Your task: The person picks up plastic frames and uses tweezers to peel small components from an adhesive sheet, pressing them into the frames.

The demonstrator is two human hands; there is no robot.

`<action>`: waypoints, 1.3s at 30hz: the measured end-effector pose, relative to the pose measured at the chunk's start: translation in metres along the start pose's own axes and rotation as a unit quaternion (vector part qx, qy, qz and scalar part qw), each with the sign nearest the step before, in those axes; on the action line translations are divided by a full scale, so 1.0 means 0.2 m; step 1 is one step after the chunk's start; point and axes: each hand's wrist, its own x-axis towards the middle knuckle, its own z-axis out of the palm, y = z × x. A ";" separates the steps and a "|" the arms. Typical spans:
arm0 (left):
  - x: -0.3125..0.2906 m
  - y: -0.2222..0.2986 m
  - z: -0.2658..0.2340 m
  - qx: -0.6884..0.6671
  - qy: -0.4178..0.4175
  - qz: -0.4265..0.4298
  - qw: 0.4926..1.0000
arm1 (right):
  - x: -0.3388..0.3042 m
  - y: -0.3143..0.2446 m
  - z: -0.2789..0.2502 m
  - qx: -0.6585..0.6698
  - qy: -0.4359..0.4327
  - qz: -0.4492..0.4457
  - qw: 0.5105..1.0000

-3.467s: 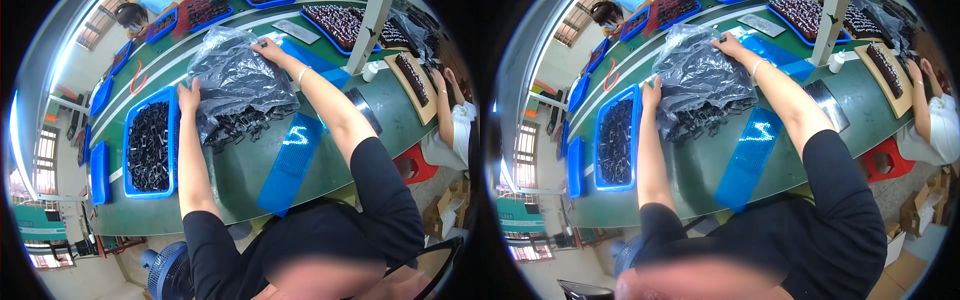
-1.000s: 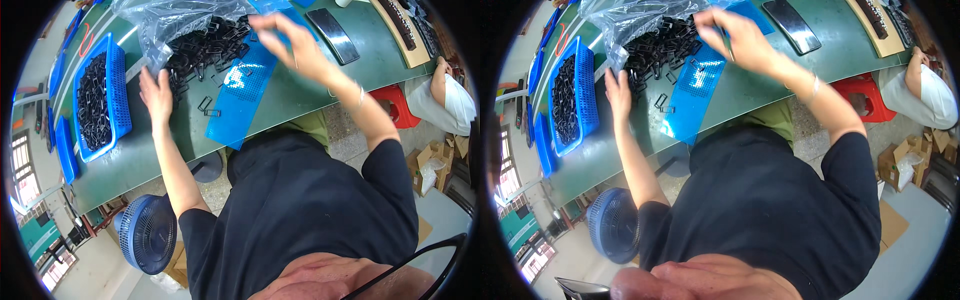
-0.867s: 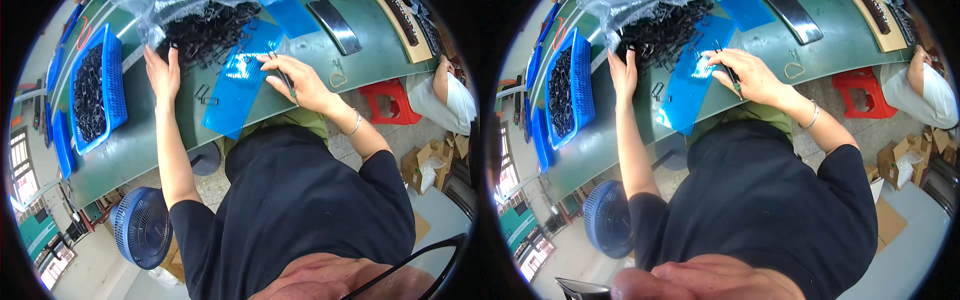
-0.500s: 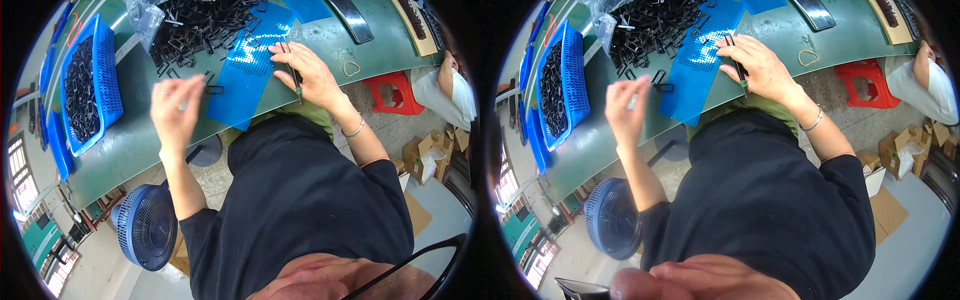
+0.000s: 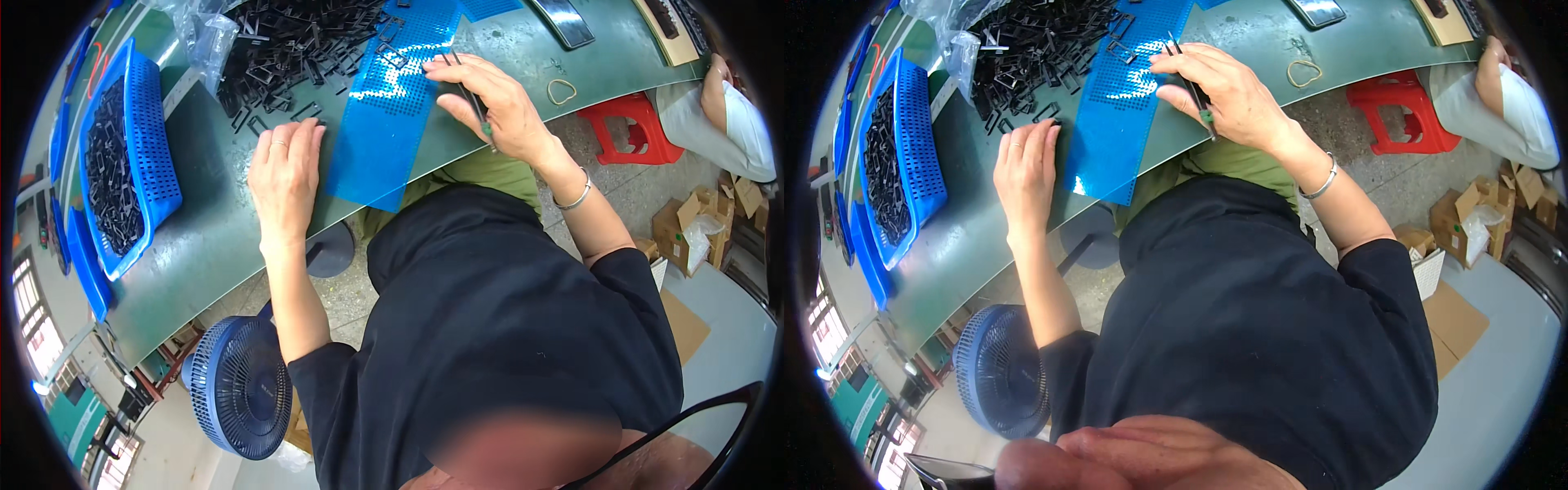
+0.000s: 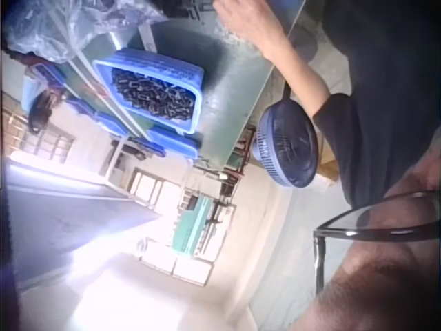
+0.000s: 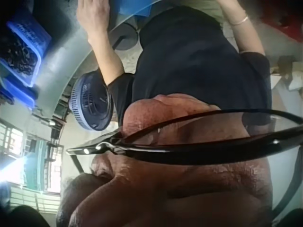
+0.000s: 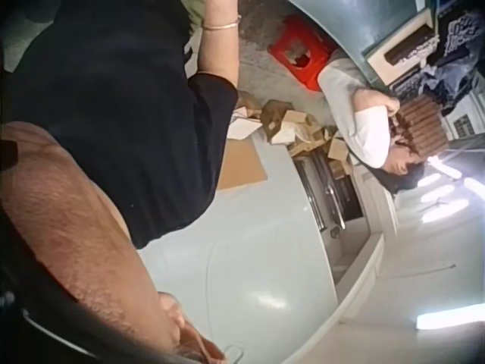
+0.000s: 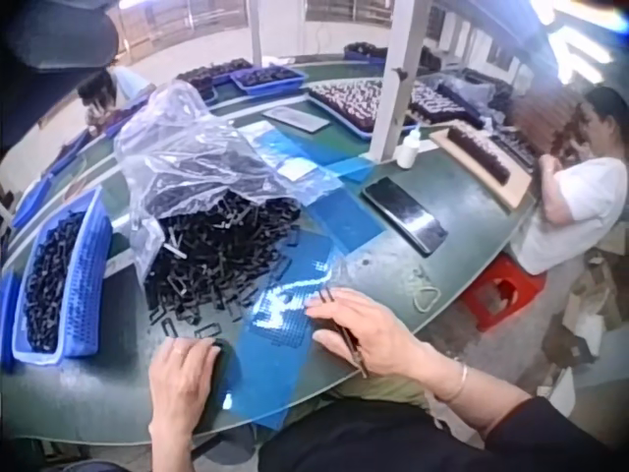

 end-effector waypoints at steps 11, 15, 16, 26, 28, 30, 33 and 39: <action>0.07 0.26 -0.08 -0.391 -0.047 -0.298 0.870 | 0.02 -0.09 -0.07 0.324 0.120 0.296 0.891; 0.06 0.28 -0.04 -0.430 -0.082 -0.284 0.853 | 0.05 -0.15 -0.01 0.346 0.059 0.322 0.879; 0.05 0.28 -0.02 -0.490 -0.077 -0.343 0.798 | 0.05 -0.16 0.02 0.286 0.052 0.290 0.912; 0.04 0.31 0.04 -0.459 -0.054 -0.329 0.824 | 0.09 -0.16 0.12 0.186 0.013 0.262 0.947; 0.04 0.32 0.04 -0.444 -0.058 -0.323 0.834 | 0.09 -0.16 0.13 0.185 0.018 0.263 0.947; 0.04 0.32 0.05 -0.428 -0.059 -0.316 0.844 | 0.09 -0.15 0.13 0.183 0.023 0.260 0.948; 0.04 0.32 0.05 -0.425 -0.052 -0.313 0.848 | 0.09 -0.14 0.15 0.178 0.049 0.240 0.953; 0.05 0.32 0.06 -0.406 -0.055 -0.325 0.852 | 0.10 -0.17 0.11 0.285 0.022 0.289 0.914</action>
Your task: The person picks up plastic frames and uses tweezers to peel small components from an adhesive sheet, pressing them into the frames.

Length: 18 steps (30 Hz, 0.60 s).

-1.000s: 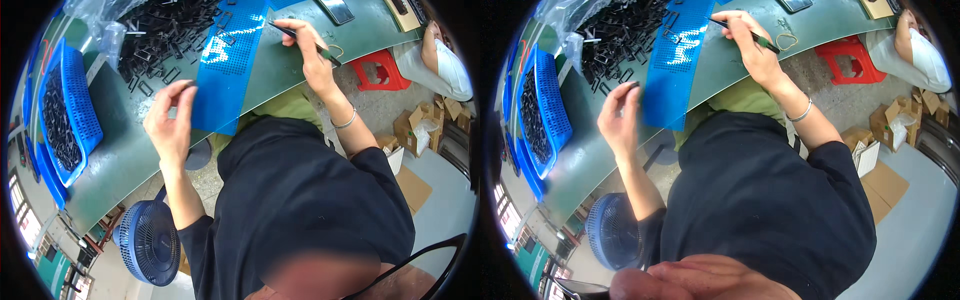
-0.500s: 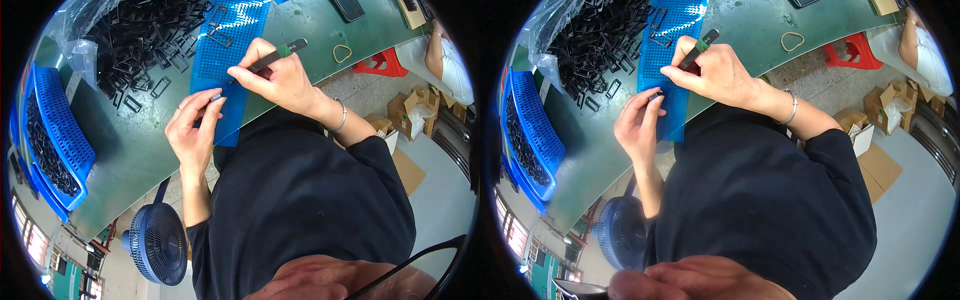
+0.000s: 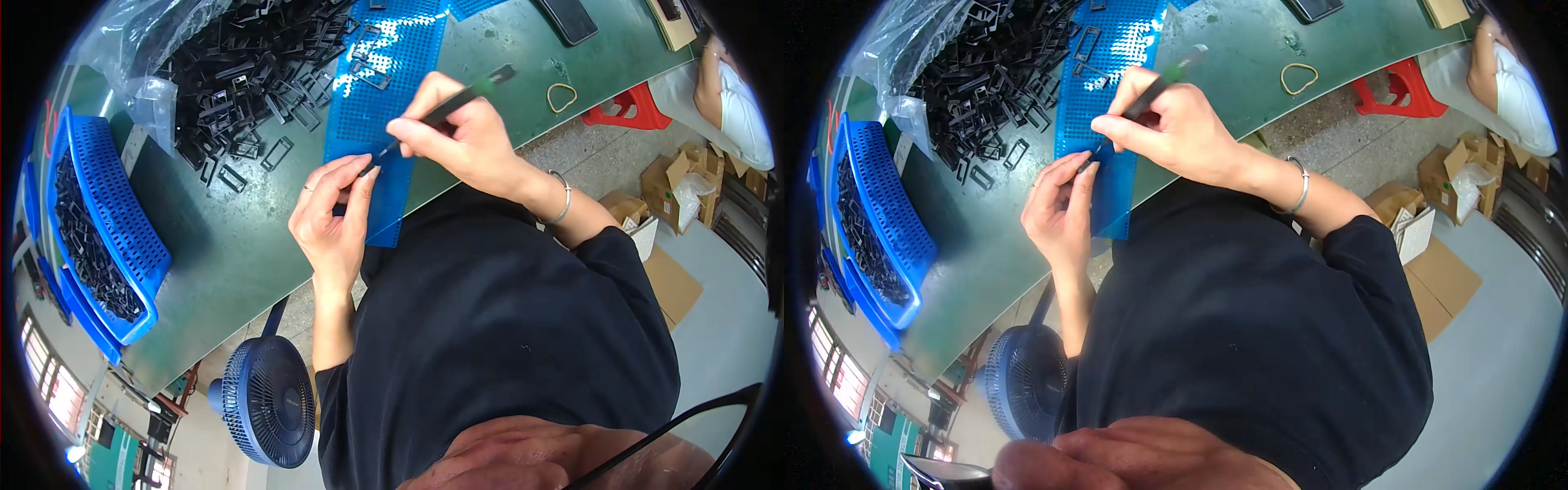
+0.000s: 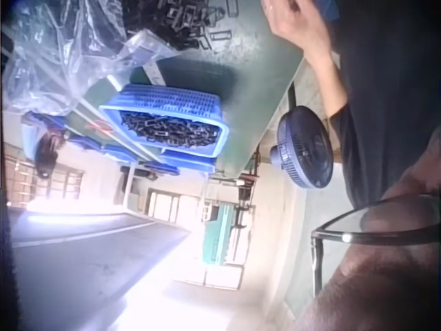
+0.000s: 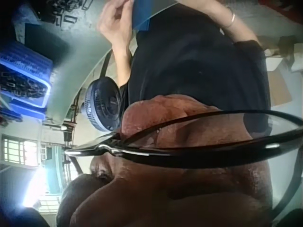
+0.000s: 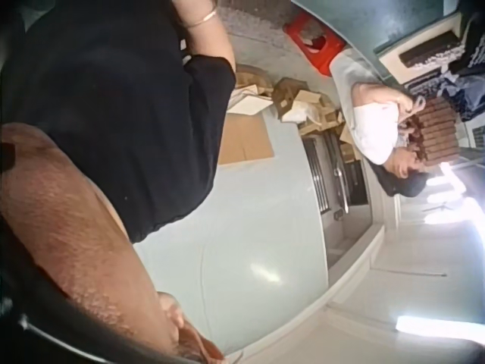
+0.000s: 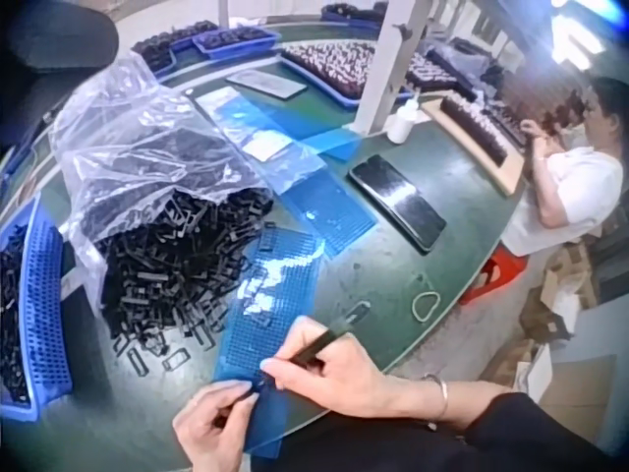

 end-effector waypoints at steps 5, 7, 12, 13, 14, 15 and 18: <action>0.00 0.00 0.00 0.007 -0.018 0.011 1.000 | -0.02 -0.05 0.06 0.296 0.036 0.033 0.954; -0.01 0.01 0.00 0.009 -0.016 0.012 1.000 | -0.02 -0.02 0.08 0.308 0.036 0.050 0.949; 0.00 0.02 0.00 0.028 -0.012 0.015 0.999 | -0.02 0.03 0.09 0.251 0.018 0.013 0.968; -0.01 0.02 0.00 0.030 -0.009 0.027 0.999 | -0.02 0.02 0.09 0.252 0.017 0.012 0.968; -0.01 0.01 0.00 0.031 -0.006 0.039 0.999 | -0.02 0.02 0.10 0.245 0.021 0.021 0.969; -0.01 0.01 0.00 0.031 -0.006 0.039 0.999 | -0.02 0.01 0.10 0.238 0.027 0.030 0.970; -0.01 -0.01 0.01 0.030 0.004 0.056 0.998 | -0.02 0.01 0.09 0.216 0.020 0.020 0.976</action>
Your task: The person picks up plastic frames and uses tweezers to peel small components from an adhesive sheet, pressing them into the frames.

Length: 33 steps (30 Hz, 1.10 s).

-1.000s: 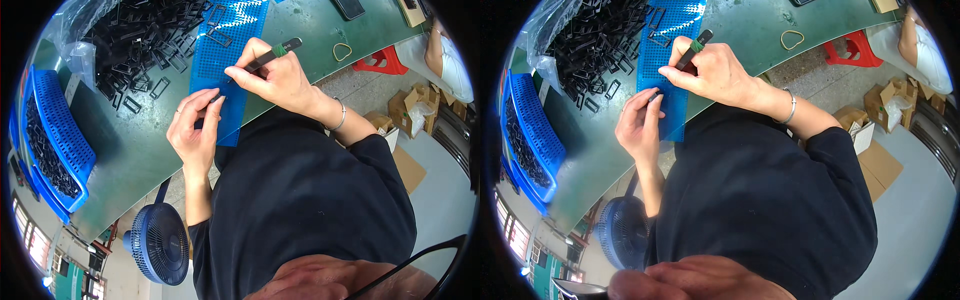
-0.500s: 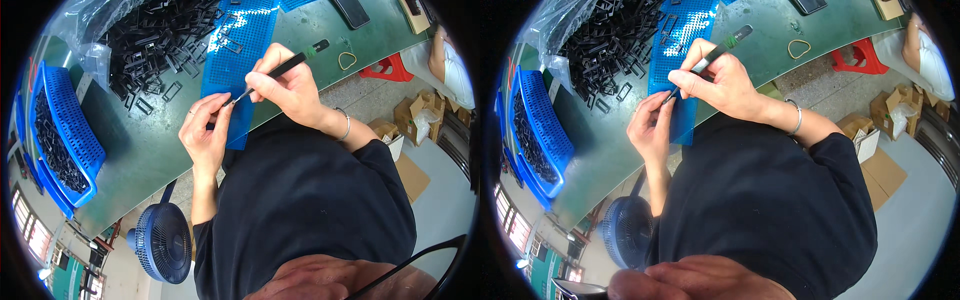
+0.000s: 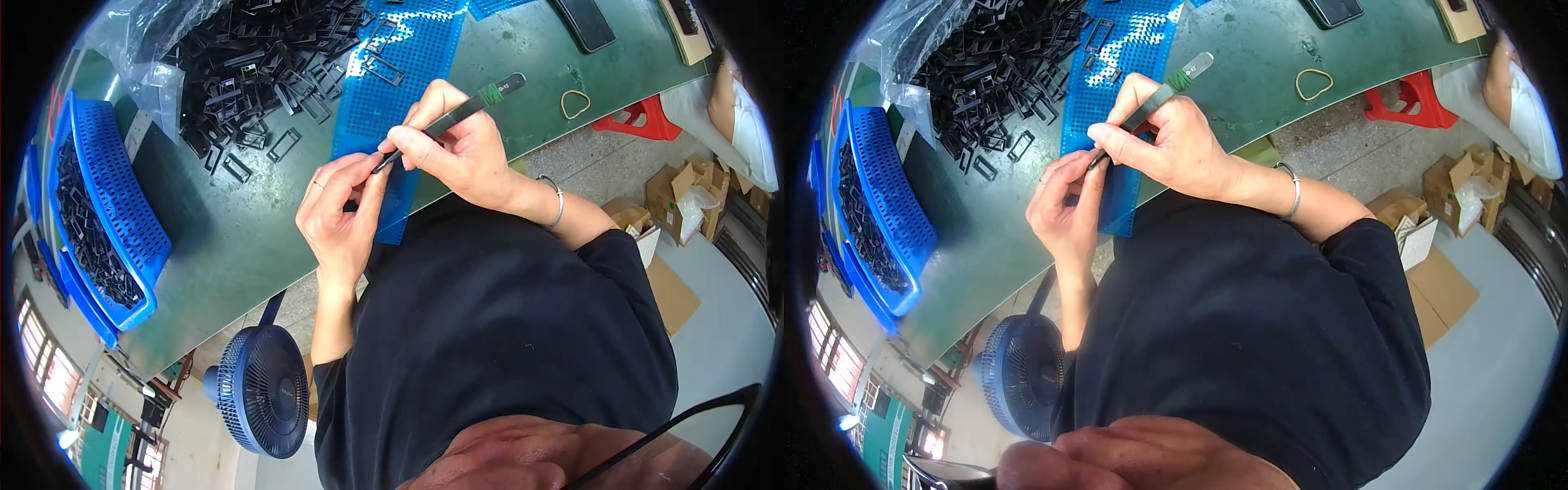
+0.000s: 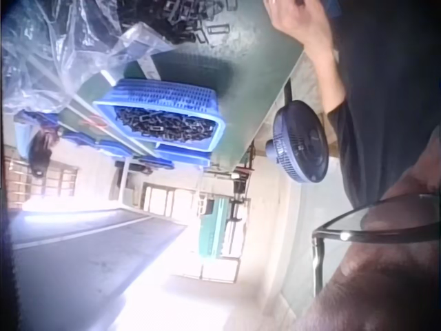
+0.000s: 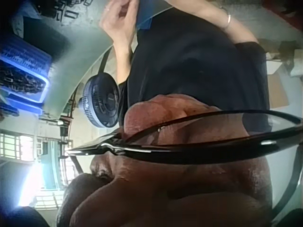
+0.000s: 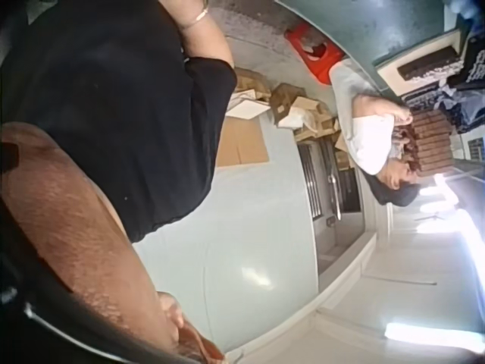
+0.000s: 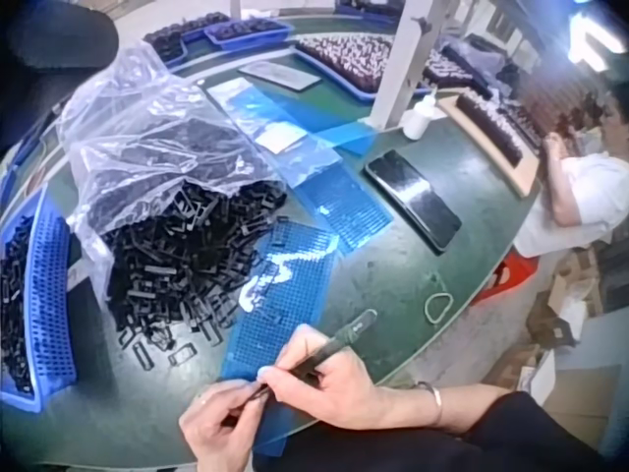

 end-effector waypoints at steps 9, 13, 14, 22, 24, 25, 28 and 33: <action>0.00 -0.01 0.00 -0.004 0.007 0.004 1.000 | 0.00 0.00 -0.01 -0.027 0.000 0.008 1.000; 0.00 0.00 0.00 0.009 0.001 0.021 1.000 | -0.01 0.02 -0.01 -0.050 0.005 -0.021 0.999; 0.00 0.00 0.00 0.011 0.003 0.027 1.000 | -0.01 0.02 -0.01 -0.074 0.009 -0.041 0.996; 0.00 -0.01 0.00 0.012 0.002 0.018 1.000 | -0.01 0.02 -0.01 -0.054 0.016 -0.052 0.997; 0.00 0.00 -0.01 0.011 0.005 0.015 1.000 | -0.01 0.01 0.00 -0.090 -0.014 -0.074 0.993; 0.00 0.01 -0.02 0.023 0.001 0.012 1.000 | 0.00 0.02 0.00 -0.086 -0.017 -0.078 0.993; -0.01 0.01 -0.05 -0.086 -0.019 -0.030 0.996 | 0.00 -0.01 0.00 0.076 0.041 -0.046 0.995; 0.04 0.01 -0.22 -0.595 0.026 -0.192 0.780 | 0.01 -0.02 -0.04 0.101 0.032 -0.029 0.994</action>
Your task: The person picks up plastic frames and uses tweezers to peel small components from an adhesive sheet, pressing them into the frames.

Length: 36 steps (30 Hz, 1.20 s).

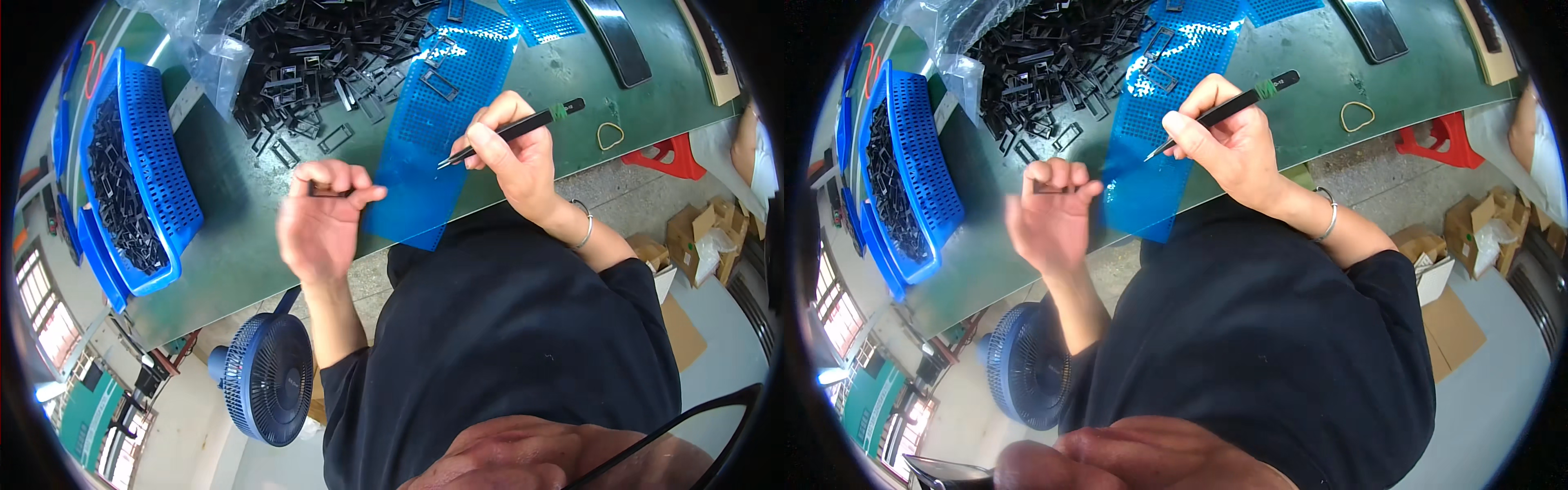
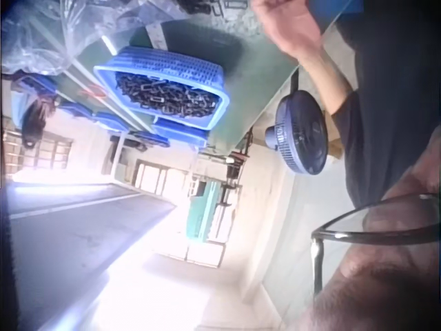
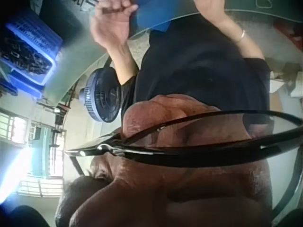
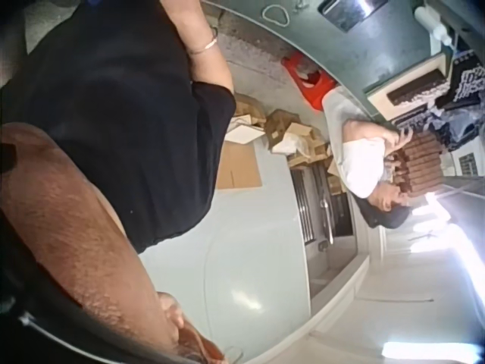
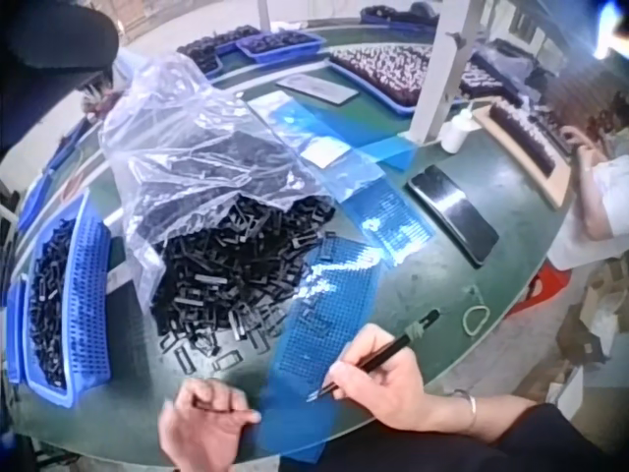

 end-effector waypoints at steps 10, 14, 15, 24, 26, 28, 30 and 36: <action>0.16 0.07 -0.02 0.817 0.017 0.234 0.526 | -0.01 -0.04 -0.02 -0.108 -0.013 -0.035 0.993; 0.19 0.06 -0.06 0.855 -0.025 0.329 0.399 | 0.01 -0.07 -0.02 -0.214 -0.001 -0.010 0.977; 0.20 0.04 -0.07 0.852 -0.027 0.329 0.405 | 0.01 -0.07 -0.03 -0.262 -0.016 -0.027 0.965; 0.03 -0.13 0.04 0.554 -0.015 0.055 0.831 | 0.03 -0.02 -0.01 -0.405 -0.049 -0.064 0.911; 0.04 -0.15 0.02 0.559 -0.013 0.064 0.827 | 0.04 -0.01 -0.01 -0.414 -0.057 -0.066 0.906; 0.05 -0.15 0.01 0.564 -0.012 0.075 0.822 | 0.04 -0.01 -0.02 -0.422 -0.065 -0.069 0.902; 0.06 -0.14 0.03 0.596 -0.013 0.059 0.800 | 0.04 -0.01 -0.03 -0.399 -0.059 -0.058 0.913; 0.04 -0.13 0.06 0.538 0.028 0.022 0.842 | 0.04 -0.02 -0.01 -0.405 -0.074 -0.071 0.909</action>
